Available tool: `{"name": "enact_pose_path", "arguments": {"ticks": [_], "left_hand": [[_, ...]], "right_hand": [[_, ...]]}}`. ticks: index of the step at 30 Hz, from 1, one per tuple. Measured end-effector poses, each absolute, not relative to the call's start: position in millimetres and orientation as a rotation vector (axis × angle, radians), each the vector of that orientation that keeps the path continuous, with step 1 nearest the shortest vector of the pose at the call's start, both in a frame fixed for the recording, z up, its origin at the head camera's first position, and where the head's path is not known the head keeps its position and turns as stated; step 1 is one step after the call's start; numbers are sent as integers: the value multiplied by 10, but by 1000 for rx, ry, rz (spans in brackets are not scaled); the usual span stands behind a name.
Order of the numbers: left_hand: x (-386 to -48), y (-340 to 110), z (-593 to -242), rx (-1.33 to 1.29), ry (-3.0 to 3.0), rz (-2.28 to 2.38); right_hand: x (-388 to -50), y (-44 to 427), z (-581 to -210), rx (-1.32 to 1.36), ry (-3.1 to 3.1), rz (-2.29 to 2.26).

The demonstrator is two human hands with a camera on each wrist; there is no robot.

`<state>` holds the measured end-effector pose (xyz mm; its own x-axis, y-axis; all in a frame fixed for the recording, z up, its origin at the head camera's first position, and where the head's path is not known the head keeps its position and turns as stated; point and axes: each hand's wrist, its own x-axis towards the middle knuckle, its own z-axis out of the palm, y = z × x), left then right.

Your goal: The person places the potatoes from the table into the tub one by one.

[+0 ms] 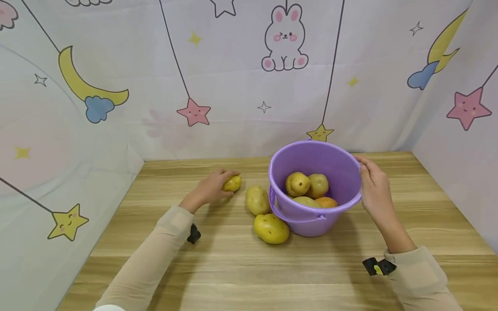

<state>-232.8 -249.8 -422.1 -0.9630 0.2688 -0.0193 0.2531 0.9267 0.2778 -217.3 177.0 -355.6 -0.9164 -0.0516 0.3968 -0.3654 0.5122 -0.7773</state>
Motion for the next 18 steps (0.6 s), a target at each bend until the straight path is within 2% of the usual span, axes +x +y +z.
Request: {"name": "enact_pose_path", "arguments": {"ticks": [18], "left_hand": [[-2314,-2546,-4198,411,3037,462]], "right_hand": [[-2163,1763,-3542,342,-2444,1357]]}}
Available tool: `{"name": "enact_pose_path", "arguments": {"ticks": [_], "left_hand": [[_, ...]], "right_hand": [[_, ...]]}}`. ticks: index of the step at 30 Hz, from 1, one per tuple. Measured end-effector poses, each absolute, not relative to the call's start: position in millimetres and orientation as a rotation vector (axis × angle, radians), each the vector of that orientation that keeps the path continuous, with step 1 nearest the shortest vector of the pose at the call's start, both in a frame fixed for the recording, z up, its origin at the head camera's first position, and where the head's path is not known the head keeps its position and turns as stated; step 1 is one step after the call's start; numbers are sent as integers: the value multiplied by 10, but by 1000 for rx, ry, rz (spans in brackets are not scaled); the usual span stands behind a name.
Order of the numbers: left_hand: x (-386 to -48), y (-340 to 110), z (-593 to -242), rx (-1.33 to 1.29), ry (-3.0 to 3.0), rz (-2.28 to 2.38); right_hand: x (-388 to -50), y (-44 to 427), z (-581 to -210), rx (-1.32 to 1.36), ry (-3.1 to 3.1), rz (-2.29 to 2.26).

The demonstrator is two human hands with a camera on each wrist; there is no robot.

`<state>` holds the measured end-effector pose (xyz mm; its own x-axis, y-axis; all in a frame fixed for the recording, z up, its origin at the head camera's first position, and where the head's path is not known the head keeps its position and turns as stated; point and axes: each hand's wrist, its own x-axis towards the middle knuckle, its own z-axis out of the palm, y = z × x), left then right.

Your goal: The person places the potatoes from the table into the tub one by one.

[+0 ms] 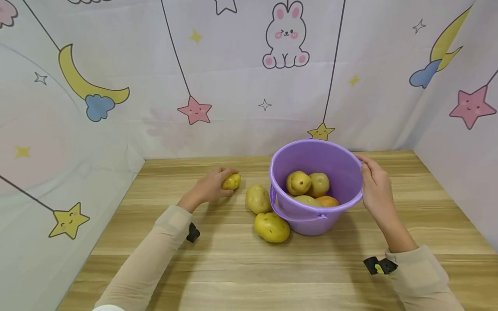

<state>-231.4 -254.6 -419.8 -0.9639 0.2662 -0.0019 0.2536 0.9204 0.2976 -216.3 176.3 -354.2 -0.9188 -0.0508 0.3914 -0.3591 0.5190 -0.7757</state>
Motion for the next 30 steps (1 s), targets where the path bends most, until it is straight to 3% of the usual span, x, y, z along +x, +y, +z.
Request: {"name": "enact_pose_path", "arguments": {"ticks": [30], "left_hand": [[-2137,-2257,-3628,671,3100,410]], "right_hand": [[-2164,1768,-3547,346,-2442,1362]]}}
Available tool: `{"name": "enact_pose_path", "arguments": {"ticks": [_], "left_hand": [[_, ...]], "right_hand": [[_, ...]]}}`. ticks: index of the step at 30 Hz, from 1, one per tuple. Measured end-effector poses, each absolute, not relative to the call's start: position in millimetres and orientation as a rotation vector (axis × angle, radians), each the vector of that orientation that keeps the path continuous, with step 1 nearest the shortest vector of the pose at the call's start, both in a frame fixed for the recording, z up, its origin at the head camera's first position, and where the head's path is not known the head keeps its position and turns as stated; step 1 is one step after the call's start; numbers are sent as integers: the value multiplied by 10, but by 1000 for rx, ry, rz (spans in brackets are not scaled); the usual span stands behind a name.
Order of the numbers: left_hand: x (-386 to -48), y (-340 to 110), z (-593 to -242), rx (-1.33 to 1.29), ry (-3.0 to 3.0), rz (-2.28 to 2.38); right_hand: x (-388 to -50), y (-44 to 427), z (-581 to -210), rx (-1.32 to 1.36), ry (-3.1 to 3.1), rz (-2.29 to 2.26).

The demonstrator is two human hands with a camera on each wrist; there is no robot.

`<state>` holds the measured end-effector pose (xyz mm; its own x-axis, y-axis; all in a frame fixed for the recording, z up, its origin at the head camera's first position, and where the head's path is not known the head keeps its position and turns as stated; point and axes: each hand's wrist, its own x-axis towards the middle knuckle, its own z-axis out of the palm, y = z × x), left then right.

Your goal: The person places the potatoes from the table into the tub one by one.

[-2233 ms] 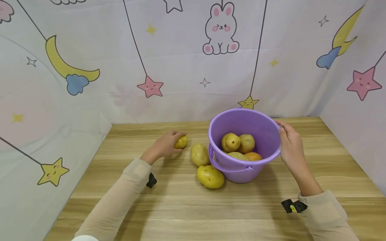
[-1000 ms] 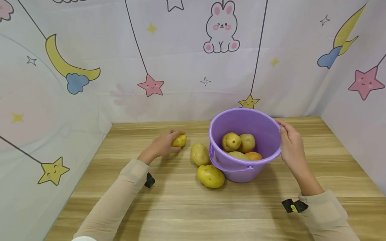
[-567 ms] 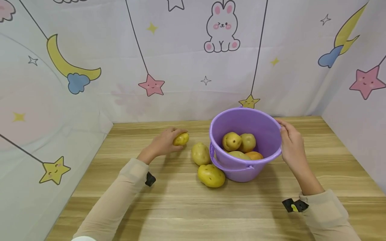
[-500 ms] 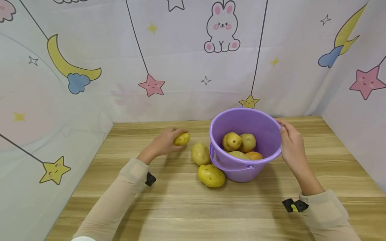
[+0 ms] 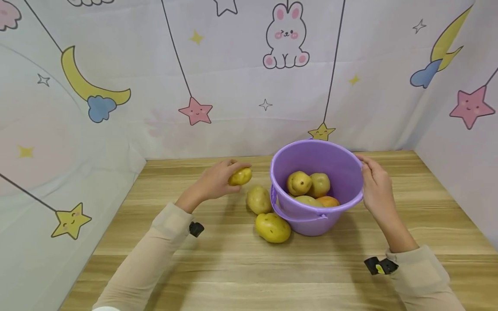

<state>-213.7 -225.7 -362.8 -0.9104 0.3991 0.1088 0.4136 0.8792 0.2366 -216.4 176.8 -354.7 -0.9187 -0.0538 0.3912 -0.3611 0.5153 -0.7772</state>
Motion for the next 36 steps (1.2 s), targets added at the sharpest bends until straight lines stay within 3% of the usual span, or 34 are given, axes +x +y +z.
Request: {"name": "enact_pose_path", "arguments": {"ticks": [36], "left_hand": [[-1922,-1751,-2856,-837,-2799,-285]], "right_hand": [[-2169,1768,-3555,362,-2413,1388]]}}
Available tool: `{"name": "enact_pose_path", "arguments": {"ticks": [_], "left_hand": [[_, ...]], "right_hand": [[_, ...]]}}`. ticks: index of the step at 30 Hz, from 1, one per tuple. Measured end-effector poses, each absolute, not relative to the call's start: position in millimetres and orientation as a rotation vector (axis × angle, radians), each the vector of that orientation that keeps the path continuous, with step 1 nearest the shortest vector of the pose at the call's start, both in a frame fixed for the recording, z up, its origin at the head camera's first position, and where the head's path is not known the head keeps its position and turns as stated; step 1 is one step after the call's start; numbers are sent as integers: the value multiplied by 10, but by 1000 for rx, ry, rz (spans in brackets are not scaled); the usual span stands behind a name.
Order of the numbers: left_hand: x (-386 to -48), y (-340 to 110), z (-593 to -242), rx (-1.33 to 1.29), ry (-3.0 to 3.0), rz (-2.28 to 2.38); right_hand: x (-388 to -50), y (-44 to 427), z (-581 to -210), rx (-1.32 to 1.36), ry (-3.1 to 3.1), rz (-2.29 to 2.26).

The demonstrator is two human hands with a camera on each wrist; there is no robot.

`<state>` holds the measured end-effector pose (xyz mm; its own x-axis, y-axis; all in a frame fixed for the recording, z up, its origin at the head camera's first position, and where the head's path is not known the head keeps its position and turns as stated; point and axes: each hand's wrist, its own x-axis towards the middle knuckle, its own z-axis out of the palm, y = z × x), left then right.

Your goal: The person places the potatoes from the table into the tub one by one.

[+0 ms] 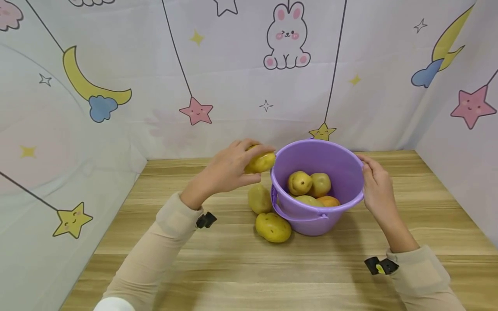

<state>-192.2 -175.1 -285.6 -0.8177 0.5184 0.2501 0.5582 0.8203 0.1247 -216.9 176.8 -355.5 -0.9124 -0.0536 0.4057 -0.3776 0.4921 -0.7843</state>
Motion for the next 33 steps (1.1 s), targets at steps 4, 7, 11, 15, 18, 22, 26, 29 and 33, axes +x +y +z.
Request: {"name": "enact_pose_path", "arguments": {"ticks": [4,7,11,15,18,22,26,29,33], "left_hand": [[-1915,-1681,-2817,-850,-2815,-272],[-1914,-1637,-2793,-855,-2828,-256],[-1919,-1586,-2766,-872,-2833,-250],[-1925,-1529,-2737,-889,-2840,-243],[-1932,-1486,-2719,-906,-2842,-237],[-1938,-1427,-2702,-934,-2842,-247],[-1944,-1364,-2699,-967,-2829,-266],[-1945,-1316,-2696,-998,-2809,-278],[-1950,-1253,-2692,-1005,-2824,-258]], "right_hand": [[-2169,1772,-3554,355,-2423,1388],[-2172,1770,-3555,352,-2425,1380],[-2173,1761,-3553,349,-2423,1376],[-2172,1758,-3550,351,-2422,1379],[-2169,1759,-3547,352,-2422,1379],[-2166,1757,-3540,350,-2423,1378],[-2166,1755,-3537,348,-2427,1374],[-2168,1755,-3539,347,-2425,1373],[-2169,1756,-3540,344,-2421,1381]]}}
